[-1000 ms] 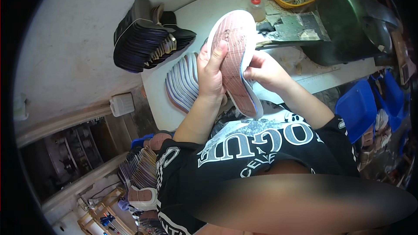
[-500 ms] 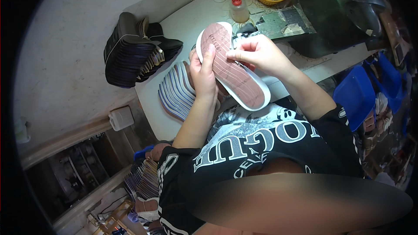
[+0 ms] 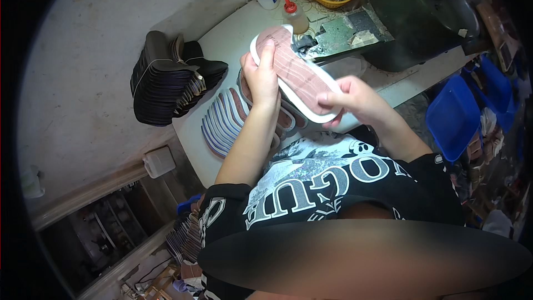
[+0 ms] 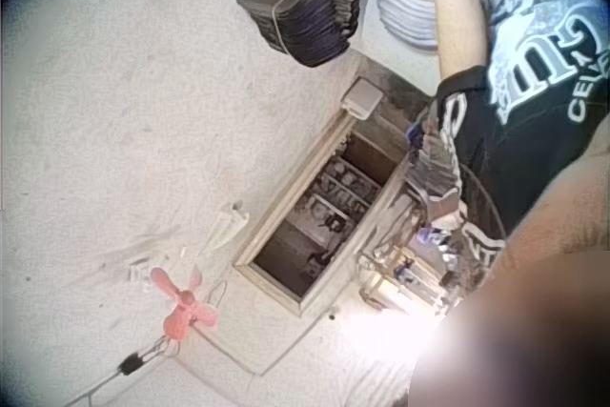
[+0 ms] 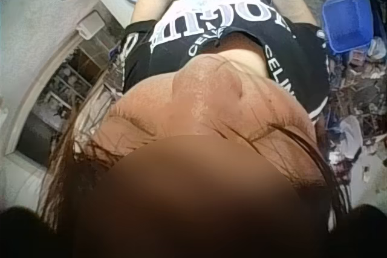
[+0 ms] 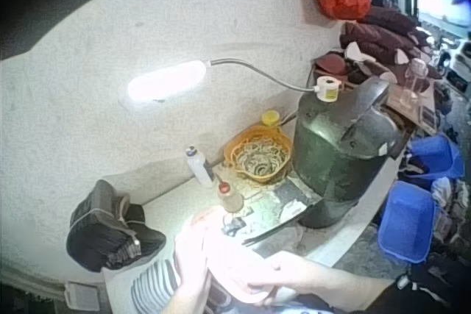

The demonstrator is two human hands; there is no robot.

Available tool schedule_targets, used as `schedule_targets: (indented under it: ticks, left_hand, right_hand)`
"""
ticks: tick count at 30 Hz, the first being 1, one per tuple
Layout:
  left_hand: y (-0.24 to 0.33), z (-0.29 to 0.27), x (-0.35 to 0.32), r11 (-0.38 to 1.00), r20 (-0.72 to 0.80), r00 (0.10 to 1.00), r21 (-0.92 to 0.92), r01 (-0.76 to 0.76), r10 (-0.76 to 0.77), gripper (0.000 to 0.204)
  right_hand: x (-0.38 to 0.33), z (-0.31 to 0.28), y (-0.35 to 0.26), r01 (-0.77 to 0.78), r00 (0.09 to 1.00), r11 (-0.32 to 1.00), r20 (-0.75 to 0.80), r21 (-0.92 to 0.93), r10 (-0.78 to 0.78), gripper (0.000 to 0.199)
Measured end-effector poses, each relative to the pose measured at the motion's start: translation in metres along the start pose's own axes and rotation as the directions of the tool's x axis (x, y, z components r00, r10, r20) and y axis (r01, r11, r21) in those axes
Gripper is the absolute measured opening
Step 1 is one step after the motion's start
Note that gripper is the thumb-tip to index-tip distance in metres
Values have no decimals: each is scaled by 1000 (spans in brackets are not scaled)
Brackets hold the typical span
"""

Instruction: The recorder is inspecting and counting a stack of shoe insoles.

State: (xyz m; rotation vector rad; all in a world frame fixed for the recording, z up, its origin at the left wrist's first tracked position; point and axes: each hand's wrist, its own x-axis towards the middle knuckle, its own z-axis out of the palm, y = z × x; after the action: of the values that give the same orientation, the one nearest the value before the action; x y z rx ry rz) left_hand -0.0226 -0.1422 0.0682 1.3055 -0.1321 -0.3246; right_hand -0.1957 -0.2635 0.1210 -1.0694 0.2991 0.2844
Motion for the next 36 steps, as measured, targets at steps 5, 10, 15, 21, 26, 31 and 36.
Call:
schedule_targets:
  ticks: [5,10,15,21,26,31,36]
  left_hand:
    - [6,9,13,999,77,997,41,-25,21,28]
    - [29,2,30,977,105,978,136,164,-179,37]
    - [24,-26,83,564,193,979,802,-197,67,70]
    - [98,17,93,379,898,389,440,-814,-207,52]
    - [107,31,104,238,675,248,542,-806,-695,41]
    - [107,17,102,296,783,270,494,-817,-561,42]
    - [116,16,89,348,696,284,617,-705,-659,37]
  right_hand:
    - [0,12,22,-27,999,970,36,243,19,32]
    - [21,34,21,176,981,910,-137,374,-134,35]
    - [44,40,17,255,964,841,-192,477,-183,30]
    - [56,40,15,256,961,844,-220,472,-168,33]
    - [55,41,7,229,962,883,-230,409,-143,39]
    - [56,40,2,206,963,916,-237,345,-127,46]
    - [57,38,-2,176,966,920,-241,351,-93,46]
